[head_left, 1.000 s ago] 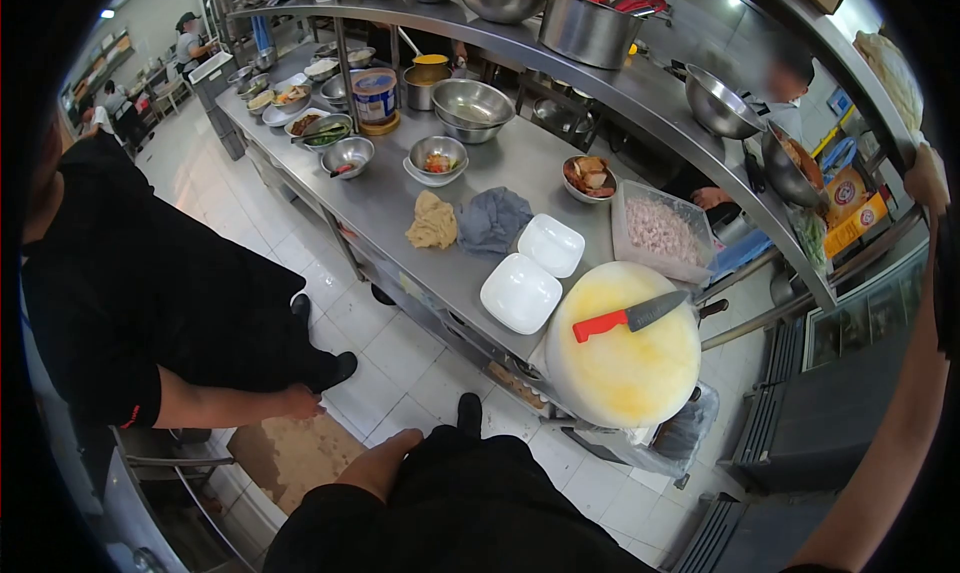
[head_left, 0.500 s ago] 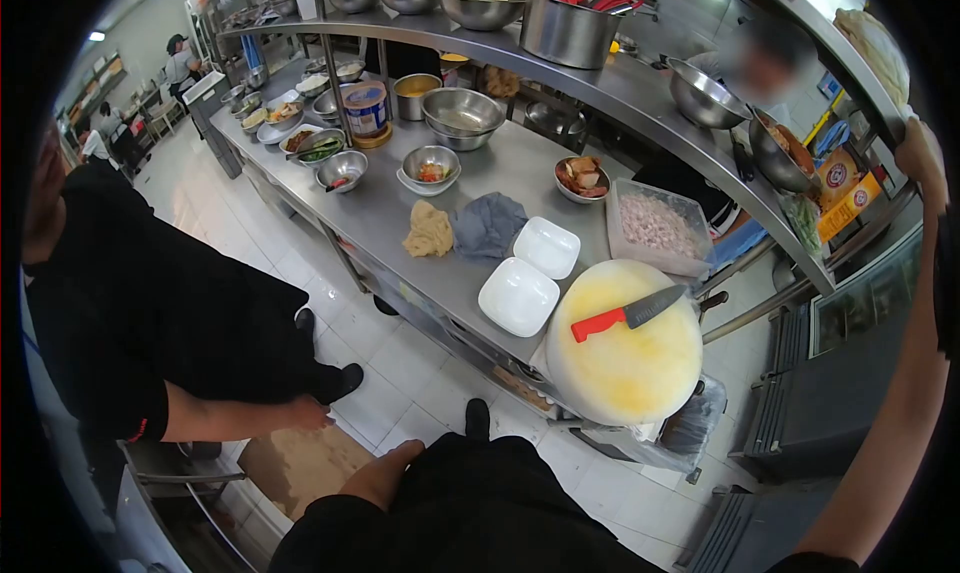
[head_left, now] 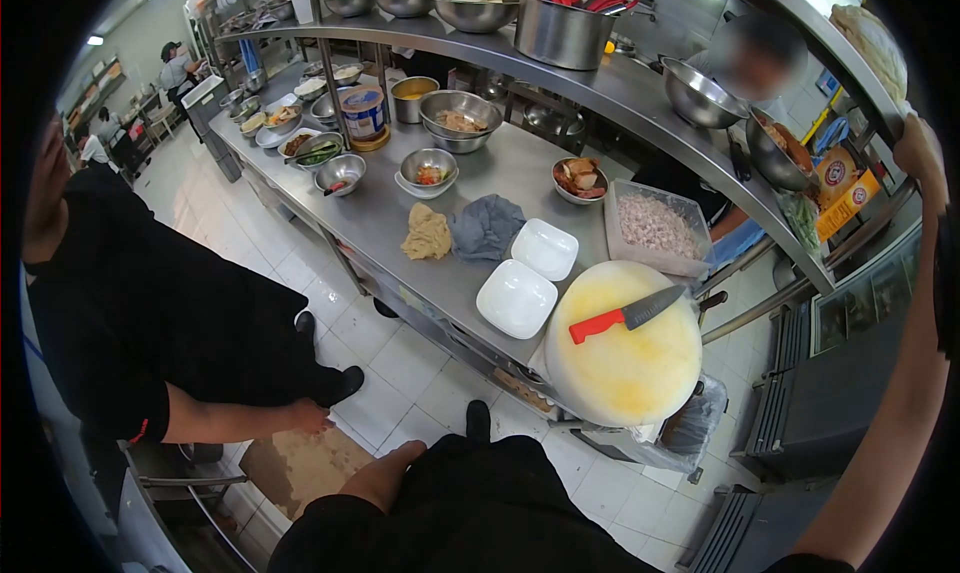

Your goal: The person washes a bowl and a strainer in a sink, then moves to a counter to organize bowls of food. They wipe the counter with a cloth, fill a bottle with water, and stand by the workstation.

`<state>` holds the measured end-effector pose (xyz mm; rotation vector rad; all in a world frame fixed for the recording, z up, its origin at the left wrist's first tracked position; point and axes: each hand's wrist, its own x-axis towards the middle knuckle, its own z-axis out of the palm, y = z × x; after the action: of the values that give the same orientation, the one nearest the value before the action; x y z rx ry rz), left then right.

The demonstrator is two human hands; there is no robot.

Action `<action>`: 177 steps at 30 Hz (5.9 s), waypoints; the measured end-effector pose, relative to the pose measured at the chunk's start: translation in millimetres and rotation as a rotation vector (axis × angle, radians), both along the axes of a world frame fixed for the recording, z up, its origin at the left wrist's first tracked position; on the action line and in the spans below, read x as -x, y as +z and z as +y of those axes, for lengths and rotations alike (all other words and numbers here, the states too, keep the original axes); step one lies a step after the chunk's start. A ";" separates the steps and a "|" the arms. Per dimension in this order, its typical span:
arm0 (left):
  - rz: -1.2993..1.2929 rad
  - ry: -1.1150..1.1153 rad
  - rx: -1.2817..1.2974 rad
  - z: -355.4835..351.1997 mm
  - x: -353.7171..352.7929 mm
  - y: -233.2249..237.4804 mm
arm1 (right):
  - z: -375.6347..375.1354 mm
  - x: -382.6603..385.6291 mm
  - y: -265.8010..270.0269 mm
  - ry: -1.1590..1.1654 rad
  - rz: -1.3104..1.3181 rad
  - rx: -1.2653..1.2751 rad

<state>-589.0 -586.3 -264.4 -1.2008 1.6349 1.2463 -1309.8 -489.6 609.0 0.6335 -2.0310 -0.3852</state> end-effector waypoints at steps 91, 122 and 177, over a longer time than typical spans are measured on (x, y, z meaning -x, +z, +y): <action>2.376 0.079 0.496 33.4 142.2 569.9 | -24.8 -160.4 -25.4 -0.419 -0.101 -0.255; 2.063 0.071 0.566 39.9 138.8 487.9 | -21.2 -156.3 -32.5 -0.337 -0.041 -0.206; 0.973 -0.607 0.110 23.5 -15.7 291.6 | -5.6 -49.6 -19.9 -0.048 -0.013 0.066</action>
<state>-573.4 -562.8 27.2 -0.0167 2.5096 1.4016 -1260.2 -495.2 589.1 0.5491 -2.0653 -0.3410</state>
